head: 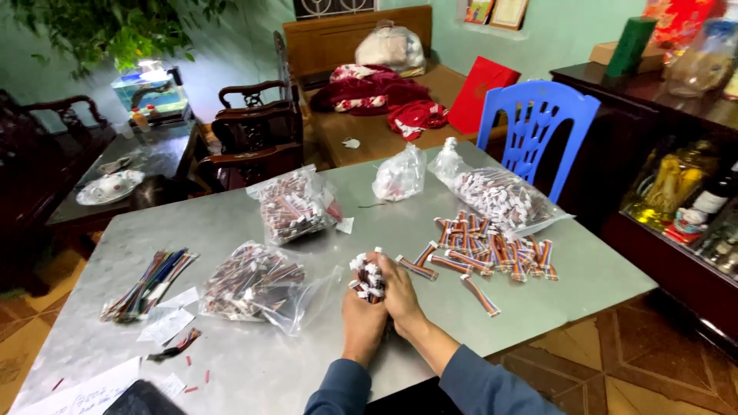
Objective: Counting and packaging small bundles of colorful wires into plastic bags on a table.
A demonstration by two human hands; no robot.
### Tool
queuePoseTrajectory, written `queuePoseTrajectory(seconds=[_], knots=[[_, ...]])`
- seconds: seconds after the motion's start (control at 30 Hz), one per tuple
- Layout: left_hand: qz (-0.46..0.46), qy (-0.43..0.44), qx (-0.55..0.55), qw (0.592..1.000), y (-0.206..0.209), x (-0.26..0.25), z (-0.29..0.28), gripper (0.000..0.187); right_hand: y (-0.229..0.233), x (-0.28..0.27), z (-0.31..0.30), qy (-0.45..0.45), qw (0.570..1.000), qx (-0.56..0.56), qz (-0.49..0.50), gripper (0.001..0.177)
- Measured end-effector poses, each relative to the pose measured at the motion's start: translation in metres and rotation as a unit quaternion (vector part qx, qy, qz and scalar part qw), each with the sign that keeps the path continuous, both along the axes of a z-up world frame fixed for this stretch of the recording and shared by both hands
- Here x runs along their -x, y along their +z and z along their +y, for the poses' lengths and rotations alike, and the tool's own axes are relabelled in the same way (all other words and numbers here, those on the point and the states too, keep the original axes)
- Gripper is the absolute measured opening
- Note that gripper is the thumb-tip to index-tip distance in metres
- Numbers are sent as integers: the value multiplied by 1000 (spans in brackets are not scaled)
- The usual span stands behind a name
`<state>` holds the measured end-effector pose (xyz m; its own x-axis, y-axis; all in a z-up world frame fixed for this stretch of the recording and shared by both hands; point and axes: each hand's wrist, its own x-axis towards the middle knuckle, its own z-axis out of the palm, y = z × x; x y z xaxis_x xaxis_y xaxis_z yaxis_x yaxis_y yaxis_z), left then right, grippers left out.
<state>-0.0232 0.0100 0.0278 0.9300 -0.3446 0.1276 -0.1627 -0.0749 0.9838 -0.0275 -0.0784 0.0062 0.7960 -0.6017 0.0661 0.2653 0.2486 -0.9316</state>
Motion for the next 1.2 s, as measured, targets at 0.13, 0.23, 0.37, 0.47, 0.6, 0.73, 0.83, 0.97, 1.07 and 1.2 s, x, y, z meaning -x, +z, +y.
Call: queuePoseTrajectory(seconds=[0.13, 0.23, 0.37, 0.47, 0.6, 0.73, 0.83, 0.97, 1.07, 1.2], knots=[[33, -32, 27, 999, -17, -10, -1, 11, 12, 5, 2, 2, 993, -113, 14, 41], [58, -47, 80, 994, -23, -17, -2, 21, 21, 10, 6, 14, 993, -116, 34, 49], [61, -100, 124, 985, -3, -11, 10, 38, 30, 16, 6, 39, 995, -46, 74, 56], [113, -103, 141, 978, -4, -11, 11, 41, 34, 17, 5, 57, 992, -67, 89, 59], [135, -96, 147, 975, -8, -12, 10, 33, 28, 15, 7, 57, 994, -18, 90, 66], [166, -136, 171, 962, -10, -18, 15, 41, 27, 14, 6, 127, 992, 1, 15, 60], [149, -163, 159, 962, -2, -17, 18, 52, 36, 19, 2, 159, 987, 3, 32, 58], [62, -57, 113, 990, -26, -20, 6, 34, 59, 32, -9, 149, 979, 96, 102, 90], [-26, -60, 9, 998, -25, -16, 8, 23, 72, 40, -15, 73, 971, 227, 21, 108], [-41, -84, 57, 994, -18, -11, 8, 18, 83, 50, -16, 184, 888, 417, 58, 110]])
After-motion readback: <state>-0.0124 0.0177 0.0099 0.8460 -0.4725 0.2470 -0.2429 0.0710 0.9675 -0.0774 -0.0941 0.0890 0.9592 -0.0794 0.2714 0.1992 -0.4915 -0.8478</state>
